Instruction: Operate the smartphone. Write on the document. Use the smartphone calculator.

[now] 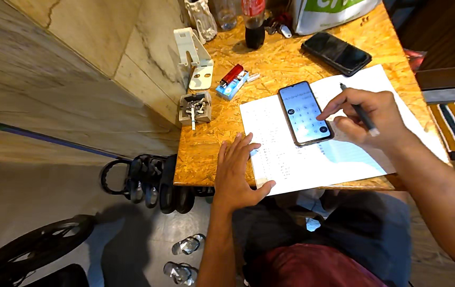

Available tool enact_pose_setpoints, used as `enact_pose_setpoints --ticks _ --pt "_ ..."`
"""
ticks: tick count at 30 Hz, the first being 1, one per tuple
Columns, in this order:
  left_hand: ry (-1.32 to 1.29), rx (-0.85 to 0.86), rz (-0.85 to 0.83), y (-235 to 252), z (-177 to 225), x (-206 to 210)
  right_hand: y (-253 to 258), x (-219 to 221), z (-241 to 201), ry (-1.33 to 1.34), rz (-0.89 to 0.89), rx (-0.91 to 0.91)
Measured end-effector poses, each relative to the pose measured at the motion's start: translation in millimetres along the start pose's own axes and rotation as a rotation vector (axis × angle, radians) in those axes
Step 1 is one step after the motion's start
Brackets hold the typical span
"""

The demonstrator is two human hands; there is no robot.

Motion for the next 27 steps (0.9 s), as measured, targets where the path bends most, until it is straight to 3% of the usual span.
enact_pose_setpoints --ticks 13,22,27 --pt "-0.01 0.004 0.006 1 0 1 -2 10 -10 0.006 -0.072 -0.019" --pt "0.006 0.009 0.016 2 1 -1 -1 27 -17 -0.167 -0.203 -0.077" --pt "0.0 0.002 0.022 2 1 -2 -3 18 -16 -0.075 -0.103 -0.102"
Point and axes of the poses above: each hand's wrist, its own y-axis towards the middle knuckle, its own x-axis out of the palm, z = x × y, the point moved 2 cm from there along y, towards the middle knuckle, and after that the axes turned 2 degrees about y, right-handed, at the moved point
